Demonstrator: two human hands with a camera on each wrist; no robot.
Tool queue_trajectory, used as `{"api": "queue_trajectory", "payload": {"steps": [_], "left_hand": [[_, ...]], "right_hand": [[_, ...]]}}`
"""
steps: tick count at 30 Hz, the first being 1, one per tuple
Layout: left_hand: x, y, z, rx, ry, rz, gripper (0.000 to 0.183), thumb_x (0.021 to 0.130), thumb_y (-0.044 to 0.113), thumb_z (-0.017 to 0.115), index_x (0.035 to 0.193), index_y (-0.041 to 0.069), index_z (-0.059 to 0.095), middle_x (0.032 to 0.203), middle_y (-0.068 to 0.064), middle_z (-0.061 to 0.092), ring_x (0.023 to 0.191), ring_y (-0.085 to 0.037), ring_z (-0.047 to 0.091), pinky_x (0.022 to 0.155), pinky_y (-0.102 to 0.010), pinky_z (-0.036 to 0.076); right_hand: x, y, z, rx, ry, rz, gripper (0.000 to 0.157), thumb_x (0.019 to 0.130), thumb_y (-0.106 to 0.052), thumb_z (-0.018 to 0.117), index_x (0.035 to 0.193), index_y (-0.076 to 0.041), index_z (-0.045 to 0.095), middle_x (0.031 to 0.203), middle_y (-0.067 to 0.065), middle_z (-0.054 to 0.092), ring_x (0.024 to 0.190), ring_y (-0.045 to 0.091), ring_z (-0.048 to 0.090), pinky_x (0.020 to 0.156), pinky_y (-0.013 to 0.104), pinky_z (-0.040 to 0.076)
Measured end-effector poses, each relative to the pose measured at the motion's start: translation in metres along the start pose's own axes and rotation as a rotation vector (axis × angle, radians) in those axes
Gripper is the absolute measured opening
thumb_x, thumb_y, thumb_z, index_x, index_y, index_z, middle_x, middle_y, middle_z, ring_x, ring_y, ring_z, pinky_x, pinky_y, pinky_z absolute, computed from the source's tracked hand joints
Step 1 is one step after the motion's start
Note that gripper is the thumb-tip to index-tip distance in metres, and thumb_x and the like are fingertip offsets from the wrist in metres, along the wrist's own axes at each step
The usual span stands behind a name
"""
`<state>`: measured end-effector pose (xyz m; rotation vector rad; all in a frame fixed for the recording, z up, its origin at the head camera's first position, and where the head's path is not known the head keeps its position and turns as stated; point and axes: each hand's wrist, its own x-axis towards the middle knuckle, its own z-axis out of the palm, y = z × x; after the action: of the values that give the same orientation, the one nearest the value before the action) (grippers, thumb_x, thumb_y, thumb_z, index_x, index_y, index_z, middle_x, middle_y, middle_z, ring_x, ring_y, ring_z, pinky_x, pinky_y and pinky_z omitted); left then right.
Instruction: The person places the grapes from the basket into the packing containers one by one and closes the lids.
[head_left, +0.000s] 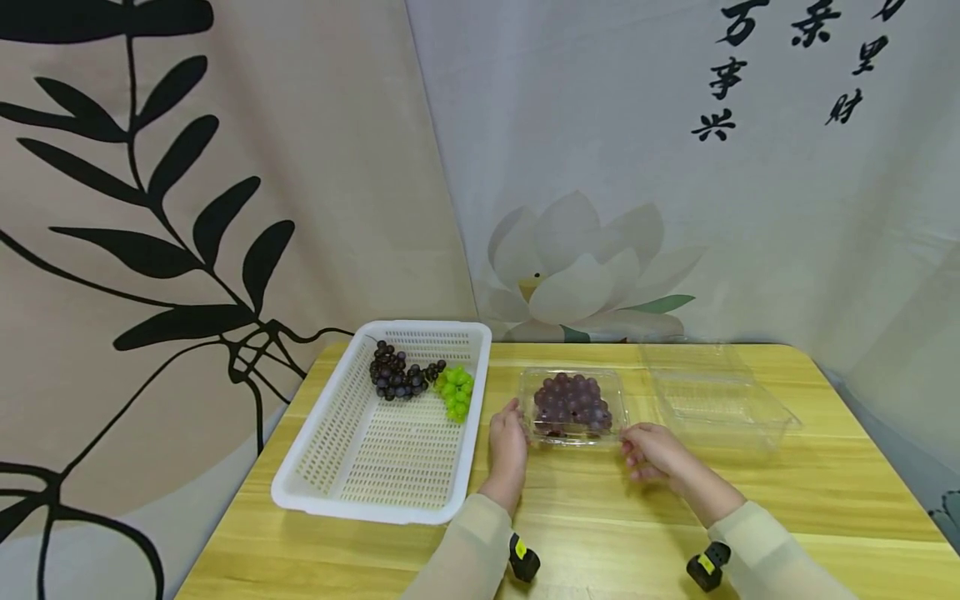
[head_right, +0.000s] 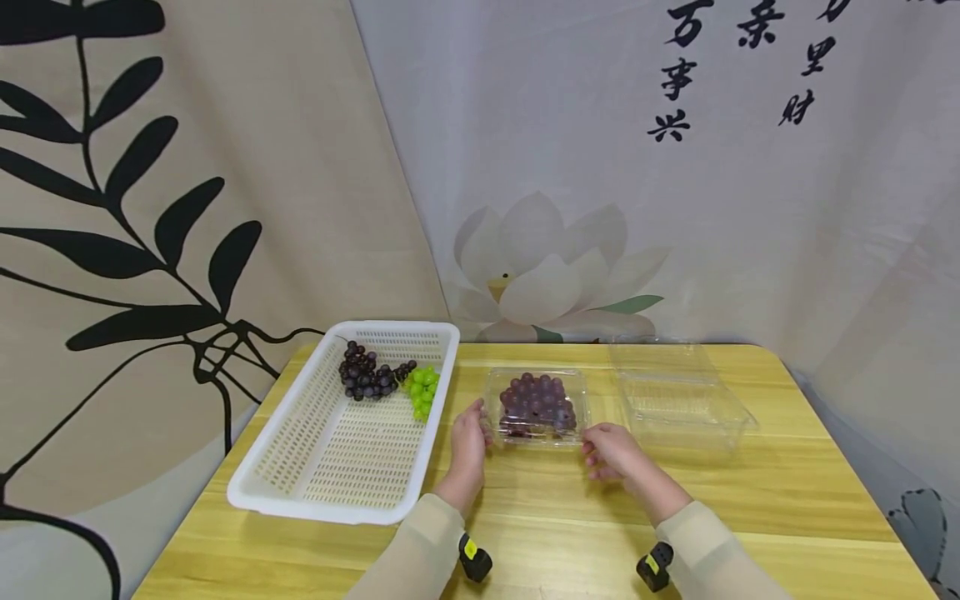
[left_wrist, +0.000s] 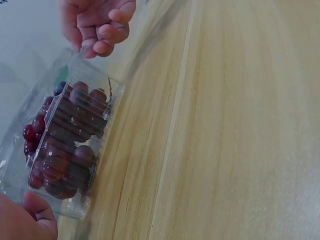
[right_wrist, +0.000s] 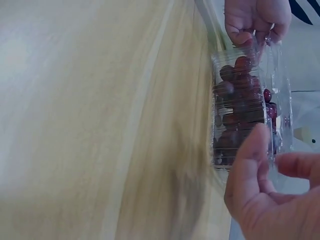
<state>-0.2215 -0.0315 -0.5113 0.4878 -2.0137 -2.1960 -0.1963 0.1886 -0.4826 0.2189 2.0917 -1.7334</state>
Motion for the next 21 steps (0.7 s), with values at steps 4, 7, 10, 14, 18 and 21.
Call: {"api": "queue_trajectory", "payload": {"steps": [4, 7, 10, 14, 18, 21], "left_hand": [[-0.001, 0.001, 0.000, 0.018, 0.002, 0.006, 0.043, 0.096, 0.012, 0.036, 0.134, -0.003, 0.048, 0.116, -0.017, 0.052, 0.061, -0.009, 0.040, 0.058, -0.025, 0.044], [-0.001, 0.001, 0.000, 0.025, 0.006, 0.010, 0.043, 0.096, 0.011, 0.036, 0.134, -0.003, 0.048, 0.117, -0.018, 0.051, 0.059, -0.009, 0.040, 0.057, -0.025, 0.044], [-0.001, 0.001, 0.000, 0.037, 0.008, 0.008, 0.044, 0.096, 0.012, 0.036, 0.135, -0.002, 0.048, 0.116, -0.016, 0.051, 0.059, -0.009, 0.040, 0.057, -0.025, 0.044], [-0.001, 0.001, -0.001, 0.067, 0.000, 0.011, 0.046, 0.097, 0.019, 0.039, 0.138, -0.001, 0.045, 0.116, -0.016, 0.050, 0.059, -0.009, 0.041, 0.058, -0.026, 0.045], [-0.002, 0.002, -0.001, 0.090, -0.011, 0.012, 0.049, 0.098, 0.023, 0.038, 0.141, 0.000, 0.041, 0.109, -0.016, 0.053, 0.059, -0.010, 0.041, 0.061, -0.030, 0.046], [-0.003, 0.003, -0.002, 0.098, -0.012, 0.014, 0.049, 0.097, 0.022, 0.037, 0.140, -0.001, 0.040, 0.097, -0.017, 0.053, 0.060, -0.011, 0.042, 0.060, -0.029, 0.045]], "right_hand": [[0.003, 0.000, 0.000, 0.015, 0.003, -0.003, 0.024, 0.097, -0.011, 0.043, 0.108, 0.010, 0.050, 0.077, 0.001, 0.055, 0.062, 0.009, 0.051, 0.052, 0.023, 0.048], [0.003, 0.000, 0.002, 0.021, 0.014, -0.002, 0.021, 0.097, -0.009, 0.043, 0.104, 0.009, 0.050, 0.075, 0.001, 0.054, 0.061, 0.009, 0.050, 0.051, 0.022, 0.045], [0.005, 0.000, 0.004, 0.016, 0.040, 0.001, 0.019, 0.096, -0.010, 0.043, 0.102, 0.007, 0.049, 0.073, 0.001, 0.053, 0.059, 0.010, 0.049, 0.049, 0.022, 0.045], [0.009, 0.000, 0.006, 0.022, 0.061, 0.033, 0.020, 0.093, -0.014, 0.037, 0.100, 0.003, 0.046, 0.074, 0.002, 0.050, 0.059, 0.012, 0.050, 0.050, 0.025, 0.047], [0.013, -0.004, 0.006, 0.064, 0.070, 0.079, 0.025, 0.090, -0.016, 0.031, 0.106, 0.001, 0.040, 0.078, 0.004, 0.048, 0.059, 0.015, 0.050, 0.051, 0.029, 0.049], [0.017, -0.007, 0.006, 0.083, 0.091, 0.069, 0.035, 0.096, -0.018, 0.029, 0.123, 0.004, 0.031, 0.085, 0.006, 0.046, 0.062, 0.014, 0.050, 0.053, 0.029, 0.050]]}}
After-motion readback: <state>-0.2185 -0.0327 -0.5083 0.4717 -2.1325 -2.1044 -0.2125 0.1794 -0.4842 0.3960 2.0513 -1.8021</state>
